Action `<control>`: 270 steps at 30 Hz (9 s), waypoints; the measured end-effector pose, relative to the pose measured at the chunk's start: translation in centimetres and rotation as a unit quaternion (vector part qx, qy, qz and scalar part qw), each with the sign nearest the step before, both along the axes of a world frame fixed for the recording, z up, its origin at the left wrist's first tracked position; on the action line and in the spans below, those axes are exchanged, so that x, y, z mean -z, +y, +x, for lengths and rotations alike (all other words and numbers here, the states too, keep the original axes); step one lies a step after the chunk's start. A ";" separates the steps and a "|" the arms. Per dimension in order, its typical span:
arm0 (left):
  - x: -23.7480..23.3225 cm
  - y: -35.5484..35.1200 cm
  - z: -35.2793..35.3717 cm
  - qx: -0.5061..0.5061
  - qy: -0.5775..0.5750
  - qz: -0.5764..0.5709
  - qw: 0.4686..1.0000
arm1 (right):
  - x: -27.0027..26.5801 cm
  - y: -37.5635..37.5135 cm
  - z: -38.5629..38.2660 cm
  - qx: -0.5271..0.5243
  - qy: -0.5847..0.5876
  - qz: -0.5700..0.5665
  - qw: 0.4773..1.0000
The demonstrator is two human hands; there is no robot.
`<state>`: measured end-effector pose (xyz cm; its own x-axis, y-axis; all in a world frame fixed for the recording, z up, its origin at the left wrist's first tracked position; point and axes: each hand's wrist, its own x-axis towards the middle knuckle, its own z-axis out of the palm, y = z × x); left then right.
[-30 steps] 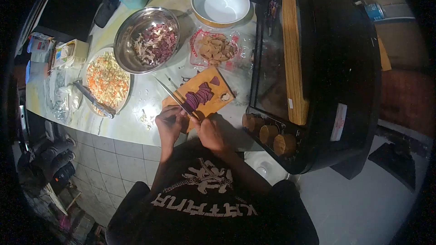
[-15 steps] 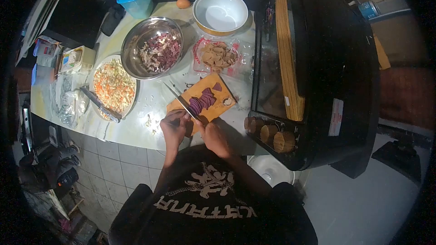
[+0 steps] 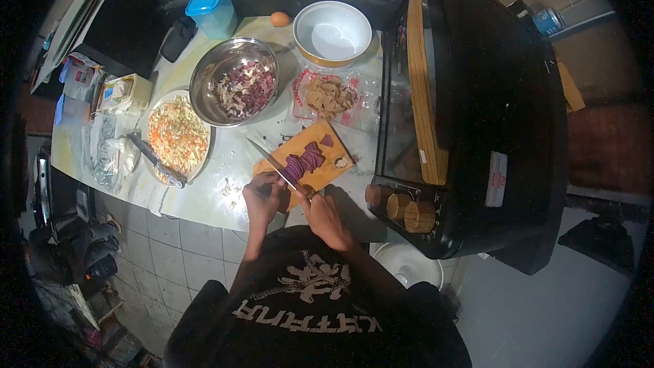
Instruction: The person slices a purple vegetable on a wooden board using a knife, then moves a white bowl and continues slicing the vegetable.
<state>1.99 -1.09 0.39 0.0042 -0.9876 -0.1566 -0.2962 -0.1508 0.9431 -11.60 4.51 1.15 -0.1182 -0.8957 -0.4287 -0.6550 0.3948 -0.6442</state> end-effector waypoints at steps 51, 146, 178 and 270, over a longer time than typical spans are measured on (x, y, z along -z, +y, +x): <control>0.6 0.5 -0.4 -0.020 -0.061 -0.028 0.998 | 0.1 0.4 0.1 0.000 0.057 0.028 0.998; 0.7 -0.6 0.5 0.003 -0.045 -0.013 0.999 | 3.5 1.7 -0.2 0.036 -0.155 -0.051 0.986; 0.8 -0.6 0.8 -0.008 -0.038 0.008 0.999 | 2.0 1.0 0.3 0.013 -0.149 0.002 0.989; 1.1 -0.2 0.6 -0.008 -0.002 0.065 0.998 | 2.6 0.3 0.6 0.041 -0.087 0.034 0.995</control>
